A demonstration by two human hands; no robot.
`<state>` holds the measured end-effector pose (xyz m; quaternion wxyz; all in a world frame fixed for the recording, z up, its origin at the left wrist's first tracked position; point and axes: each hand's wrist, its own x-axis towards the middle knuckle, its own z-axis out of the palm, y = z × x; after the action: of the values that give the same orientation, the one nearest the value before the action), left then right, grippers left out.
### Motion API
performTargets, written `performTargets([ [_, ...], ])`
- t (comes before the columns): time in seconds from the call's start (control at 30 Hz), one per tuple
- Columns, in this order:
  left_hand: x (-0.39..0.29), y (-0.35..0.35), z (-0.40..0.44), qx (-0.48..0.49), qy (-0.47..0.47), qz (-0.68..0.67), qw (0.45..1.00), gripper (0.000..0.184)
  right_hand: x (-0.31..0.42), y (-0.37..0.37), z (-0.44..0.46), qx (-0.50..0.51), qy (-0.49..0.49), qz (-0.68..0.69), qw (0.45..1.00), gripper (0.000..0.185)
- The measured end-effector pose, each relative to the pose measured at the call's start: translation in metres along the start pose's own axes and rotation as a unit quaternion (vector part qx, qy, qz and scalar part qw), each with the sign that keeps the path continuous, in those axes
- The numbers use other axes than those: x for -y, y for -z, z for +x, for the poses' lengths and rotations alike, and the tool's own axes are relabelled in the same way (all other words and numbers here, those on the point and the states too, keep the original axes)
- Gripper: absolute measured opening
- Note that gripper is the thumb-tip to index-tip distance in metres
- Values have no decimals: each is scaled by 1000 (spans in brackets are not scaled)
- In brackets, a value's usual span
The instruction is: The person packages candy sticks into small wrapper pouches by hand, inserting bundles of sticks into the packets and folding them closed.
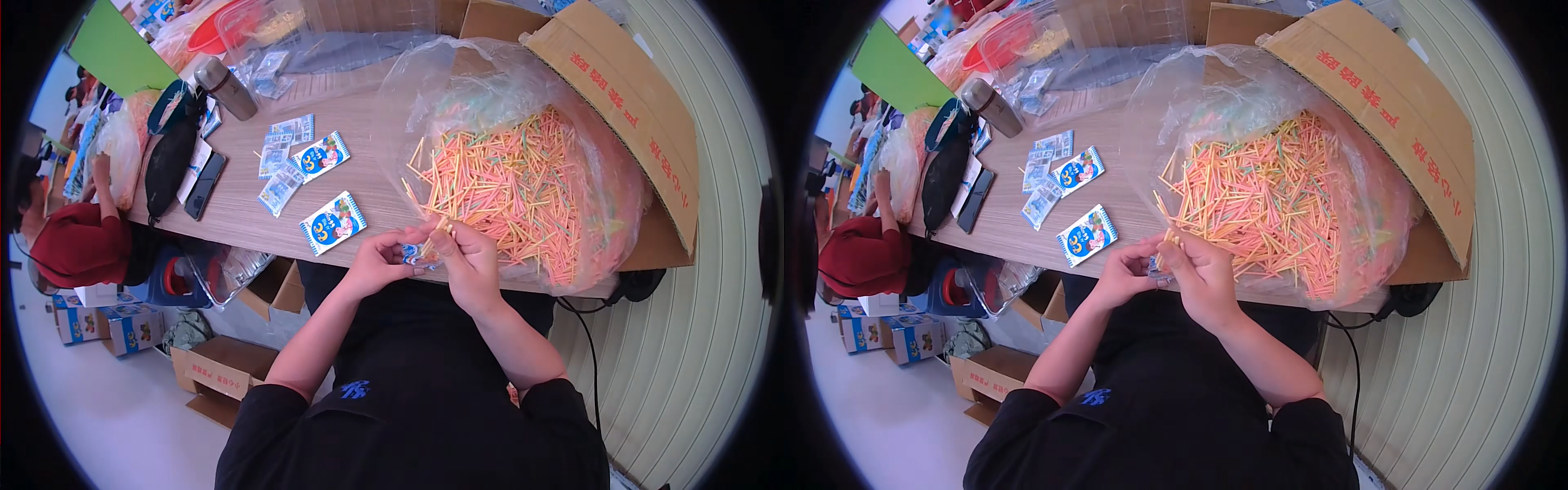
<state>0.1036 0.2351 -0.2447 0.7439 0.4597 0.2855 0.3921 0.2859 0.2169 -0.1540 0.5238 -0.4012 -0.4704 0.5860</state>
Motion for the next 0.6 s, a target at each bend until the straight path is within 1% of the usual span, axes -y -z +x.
performTargets([
  [0.13,-6,-3,-1,-3,13,-32,999,61,3,-1,0,3,13,3,1000,33],
  [0.23,-4,2,-1,4,34,-18,999,61,4,0,1,5,16,17,1000,34],
  [0.3,-3,4,-1,6,45,-11,999,61,4,3,0,16,49,7,999,34],
  [0.37,-6,1,0,3,29,-26,999,54,2,5,0,21,64,3,998,34],
  [0.4,-7,-1,0,2,22,-33,999,51,0,7,1,34,77,-48,995,32],
  [0.47,-11,-4,0,1,17,-34,999,50,-3,9,3,60,102,-150,981,28],
  [0.6,-11,-4,0,-2,4,-31,999,47,-7,6,2,83,117,-195,970,29],
])
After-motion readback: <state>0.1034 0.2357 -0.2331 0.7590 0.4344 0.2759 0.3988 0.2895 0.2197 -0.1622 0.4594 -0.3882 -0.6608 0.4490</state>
